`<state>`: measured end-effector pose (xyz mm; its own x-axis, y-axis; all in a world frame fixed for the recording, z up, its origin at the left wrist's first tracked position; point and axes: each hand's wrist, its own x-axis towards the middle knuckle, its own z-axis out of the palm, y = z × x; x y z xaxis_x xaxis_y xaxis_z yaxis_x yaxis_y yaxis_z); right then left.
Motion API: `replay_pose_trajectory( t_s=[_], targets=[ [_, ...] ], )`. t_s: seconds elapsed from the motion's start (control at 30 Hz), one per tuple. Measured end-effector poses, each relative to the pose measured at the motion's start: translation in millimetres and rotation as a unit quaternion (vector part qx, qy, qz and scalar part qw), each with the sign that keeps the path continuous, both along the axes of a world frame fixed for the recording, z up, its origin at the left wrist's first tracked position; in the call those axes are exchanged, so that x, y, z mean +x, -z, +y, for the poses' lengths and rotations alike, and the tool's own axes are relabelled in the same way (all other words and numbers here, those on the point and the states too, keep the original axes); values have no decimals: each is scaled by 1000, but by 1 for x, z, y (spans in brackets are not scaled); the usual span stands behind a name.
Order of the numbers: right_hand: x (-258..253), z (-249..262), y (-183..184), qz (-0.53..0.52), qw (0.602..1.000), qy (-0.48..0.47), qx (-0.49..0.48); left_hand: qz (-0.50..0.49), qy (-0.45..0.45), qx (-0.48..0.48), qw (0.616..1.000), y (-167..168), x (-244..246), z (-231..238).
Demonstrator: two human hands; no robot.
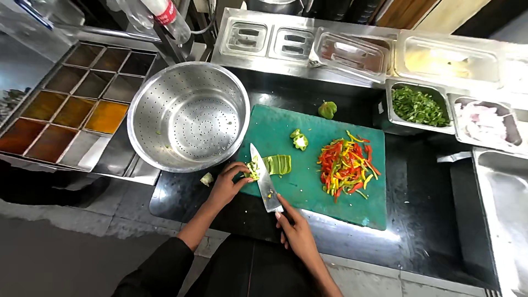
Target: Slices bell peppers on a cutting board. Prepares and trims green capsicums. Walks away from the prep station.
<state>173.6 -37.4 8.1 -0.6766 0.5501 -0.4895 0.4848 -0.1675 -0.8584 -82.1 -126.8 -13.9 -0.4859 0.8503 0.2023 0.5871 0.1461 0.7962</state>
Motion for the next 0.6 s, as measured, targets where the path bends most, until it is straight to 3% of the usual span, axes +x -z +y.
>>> replay_pose_trajectory(
  t_s=[0.43,0.6],
  targets=[
    [21,10,-2,26,996,-29,-76,-3,-2,1,1000,0,-5,1],
    [0,14,-6,-7,999,-31,-43,-4,-5,19,1000,5,-3,-2]
  ],
)
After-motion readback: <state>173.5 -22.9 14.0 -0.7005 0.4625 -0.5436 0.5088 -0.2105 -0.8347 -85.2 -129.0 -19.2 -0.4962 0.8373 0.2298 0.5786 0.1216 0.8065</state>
